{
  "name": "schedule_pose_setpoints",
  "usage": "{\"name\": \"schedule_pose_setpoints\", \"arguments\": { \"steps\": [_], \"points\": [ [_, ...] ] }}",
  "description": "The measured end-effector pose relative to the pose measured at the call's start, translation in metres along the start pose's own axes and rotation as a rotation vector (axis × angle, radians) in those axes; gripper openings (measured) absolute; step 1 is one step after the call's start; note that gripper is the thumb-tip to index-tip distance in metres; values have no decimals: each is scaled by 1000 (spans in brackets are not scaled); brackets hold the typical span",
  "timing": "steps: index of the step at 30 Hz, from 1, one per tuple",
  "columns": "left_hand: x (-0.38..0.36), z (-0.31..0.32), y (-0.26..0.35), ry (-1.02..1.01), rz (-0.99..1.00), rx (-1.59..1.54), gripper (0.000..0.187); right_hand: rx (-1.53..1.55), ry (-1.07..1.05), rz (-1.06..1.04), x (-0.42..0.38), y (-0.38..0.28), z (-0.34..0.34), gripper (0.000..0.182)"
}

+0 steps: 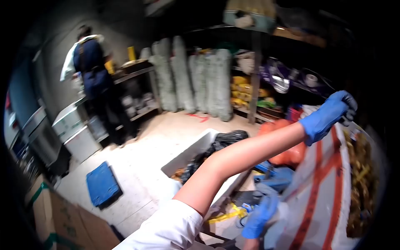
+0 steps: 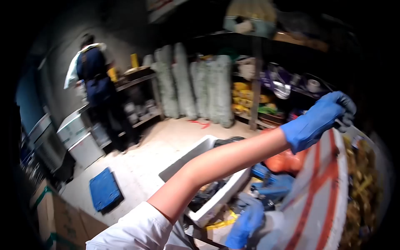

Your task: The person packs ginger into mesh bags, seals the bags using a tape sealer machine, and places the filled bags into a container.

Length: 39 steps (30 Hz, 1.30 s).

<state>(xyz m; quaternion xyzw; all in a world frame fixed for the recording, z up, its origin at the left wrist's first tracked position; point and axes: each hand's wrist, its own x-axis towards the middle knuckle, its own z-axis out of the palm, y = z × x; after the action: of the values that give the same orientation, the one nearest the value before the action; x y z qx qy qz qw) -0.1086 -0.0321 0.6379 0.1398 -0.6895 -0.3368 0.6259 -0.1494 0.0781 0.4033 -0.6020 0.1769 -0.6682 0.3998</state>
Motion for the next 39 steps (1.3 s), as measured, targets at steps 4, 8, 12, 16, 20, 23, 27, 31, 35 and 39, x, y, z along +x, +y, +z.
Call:
{"name": "schedule_pose_setpoints", "arguments": {
  "steps": [4, 8, 12, 16, 20, 23, 27, 31, 35, 39],
  "points": [
    [-132, -108, 67, 258, -50, 266, 15, 48, -15, -341, 37, -97, 80, 18],
    [-242, -173, 54, 539, -323, 305, 15, 97, -123, -533, 46, -121, 105, 18],
    [-323, -187, 62, 797, -411, 220, 11, 115, -206, -604, 53, -115, 120, 17],
    [-402, -203, 26, 988, -440, 477, 20, 128, -255, -622, 59, -88, 130, 17],
    [-504, -208, -32, 1640, -1041, 1295, 70, -1, -261, -256, 47, 3, 135, 18],
    [-578, -203, -81, 2003, -1215, 1430, 93, -494, -225, 127, -12, 193, 140, 48],
    [-627, -196, -123, 2120, -1186, 1191, 94, -638, -334, 712, -167, 371, 87, 101],
    [-627, -197, -121, 2111, -1244, 1181, 82, -449, -222, 1014, -163, 338, 103, 85],
    [-640, -209, -131, 2069, -1342, 1242, 78, -701, -220, 955, -166, 344, 113, 71],
    [-661, -226, -129, 1959, -1387, 1347, 80, -868, -241, 961, -172, 353, 129, 71]
  ]
}}
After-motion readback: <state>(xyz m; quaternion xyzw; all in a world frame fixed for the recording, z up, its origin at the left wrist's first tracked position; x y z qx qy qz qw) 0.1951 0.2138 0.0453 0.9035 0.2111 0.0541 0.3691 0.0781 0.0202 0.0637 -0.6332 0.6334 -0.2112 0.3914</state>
